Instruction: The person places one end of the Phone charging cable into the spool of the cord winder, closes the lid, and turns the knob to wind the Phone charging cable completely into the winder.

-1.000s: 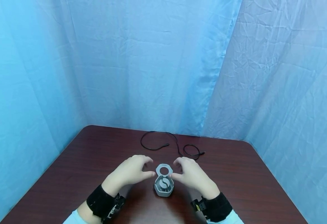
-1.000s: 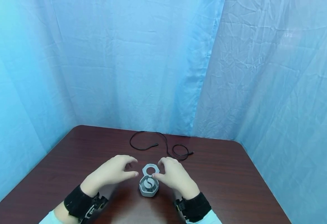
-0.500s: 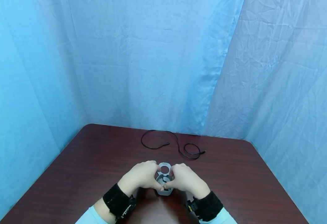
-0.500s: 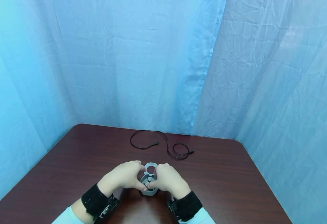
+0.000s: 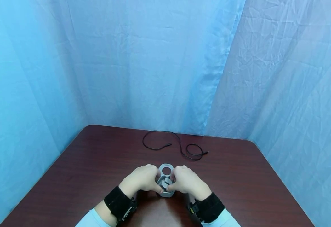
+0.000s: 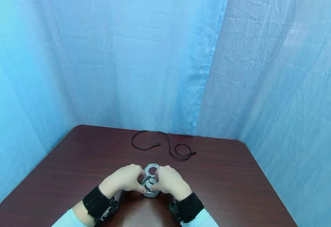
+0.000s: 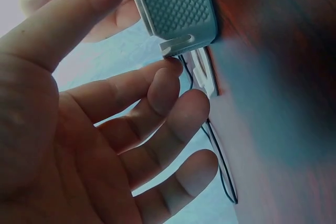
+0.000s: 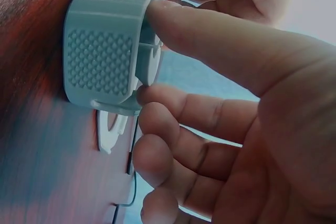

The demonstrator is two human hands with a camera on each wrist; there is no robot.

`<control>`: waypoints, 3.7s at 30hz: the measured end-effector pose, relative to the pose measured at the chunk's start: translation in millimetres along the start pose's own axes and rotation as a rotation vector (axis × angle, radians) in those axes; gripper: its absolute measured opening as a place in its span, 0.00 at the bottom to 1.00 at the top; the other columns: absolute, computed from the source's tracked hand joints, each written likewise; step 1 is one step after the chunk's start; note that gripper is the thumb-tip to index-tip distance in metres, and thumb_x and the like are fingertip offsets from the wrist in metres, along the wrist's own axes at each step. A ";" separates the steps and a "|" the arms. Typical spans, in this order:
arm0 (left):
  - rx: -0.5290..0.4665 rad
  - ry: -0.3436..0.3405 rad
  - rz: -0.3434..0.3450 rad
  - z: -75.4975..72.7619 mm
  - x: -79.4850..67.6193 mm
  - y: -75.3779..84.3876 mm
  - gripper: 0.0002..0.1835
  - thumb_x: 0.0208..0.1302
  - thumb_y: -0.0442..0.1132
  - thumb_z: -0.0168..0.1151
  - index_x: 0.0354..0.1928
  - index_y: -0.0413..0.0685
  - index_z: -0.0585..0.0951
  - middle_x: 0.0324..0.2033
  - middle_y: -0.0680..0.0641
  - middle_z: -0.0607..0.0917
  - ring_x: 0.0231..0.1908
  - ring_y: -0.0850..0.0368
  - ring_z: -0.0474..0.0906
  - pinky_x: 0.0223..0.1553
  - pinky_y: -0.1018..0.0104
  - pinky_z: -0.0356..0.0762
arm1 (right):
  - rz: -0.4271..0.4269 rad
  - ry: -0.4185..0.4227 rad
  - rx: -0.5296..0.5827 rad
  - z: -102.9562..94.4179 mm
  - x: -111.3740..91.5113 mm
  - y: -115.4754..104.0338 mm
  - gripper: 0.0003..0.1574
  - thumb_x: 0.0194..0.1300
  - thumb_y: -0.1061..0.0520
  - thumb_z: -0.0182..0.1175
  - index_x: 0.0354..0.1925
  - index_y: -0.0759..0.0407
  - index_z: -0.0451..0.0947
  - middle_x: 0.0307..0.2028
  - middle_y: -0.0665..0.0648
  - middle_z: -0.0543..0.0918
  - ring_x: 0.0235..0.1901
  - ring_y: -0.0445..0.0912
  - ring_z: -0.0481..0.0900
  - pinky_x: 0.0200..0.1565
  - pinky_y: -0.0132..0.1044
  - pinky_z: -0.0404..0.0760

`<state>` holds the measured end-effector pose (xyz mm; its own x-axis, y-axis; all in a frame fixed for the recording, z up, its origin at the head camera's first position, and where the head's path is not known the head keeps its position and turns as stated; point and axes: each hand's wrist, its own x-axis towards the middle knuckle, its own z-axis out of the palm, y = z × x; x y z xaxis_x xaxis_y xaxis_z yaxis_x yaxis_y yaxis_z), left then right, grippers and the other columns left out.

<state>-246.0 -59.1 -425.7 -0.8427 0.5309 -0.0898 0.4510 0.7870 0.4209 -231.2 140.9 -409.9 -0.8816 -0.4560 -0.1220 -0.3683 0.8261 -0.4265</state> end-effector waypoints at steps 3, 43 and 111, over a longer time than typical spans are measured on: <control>-0.005 -0.007 0.000 -0.7 -0.6 -0.3 0.14 0.50 0.54 0.80 0.27 0.58 0.84 0.20 0.59 0.75 0.21 0.62 0.68 0.22 0.65 0.67 | -0.014 -0.003 -0.009 -0.4 0.8 2.8 0.11 0.58 0.50 0.75 0.36 0.52 0.86 0.21 0.45 0.75 0.20 0.39 0.71 0.25 0.34 0.71; -0.155 0.238 0.058 -44.6 -19.3 0.1 0.26 0.63 0.58 0.70 0.55 0.49 0.84 0.36 0.55 0.83 0.34 0.63 0.78 0.36 0.59 0.77 | -0.260 0.281 0.268 -50.6 -23.0 43.5 0.22 0.69 0.54 0.68 0.60 0.50 0.80 0.50 0.49 0.83 0.47 0.48 0.83 0.48 0.46 0.82; 0.147 -0.120 -0.217 -22.9 103.6 -39.1 0.13 0.77 0.31 0.49 0.42 0.44 0.85 0.42 0.44 0.83 0.38 0.52 0.74 0.42 0.59 0.71 | 0.160 0.131 0.474 -9.9 40.2 83.0 0.37 0.71 0.54 0.64 0.71 0.66 0.67 0.59 0.62 0.80 0.60 0.58 0.76 0.60 0.55 0.75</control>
<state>-357.6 -42.1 -430.9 -0.8874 0.3713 -0.2732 0.3089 0.9189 0.2455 -300.1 194.4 -441.3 -0.9567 -0.2660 -0.1185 -0.0785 0.6275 -0.7746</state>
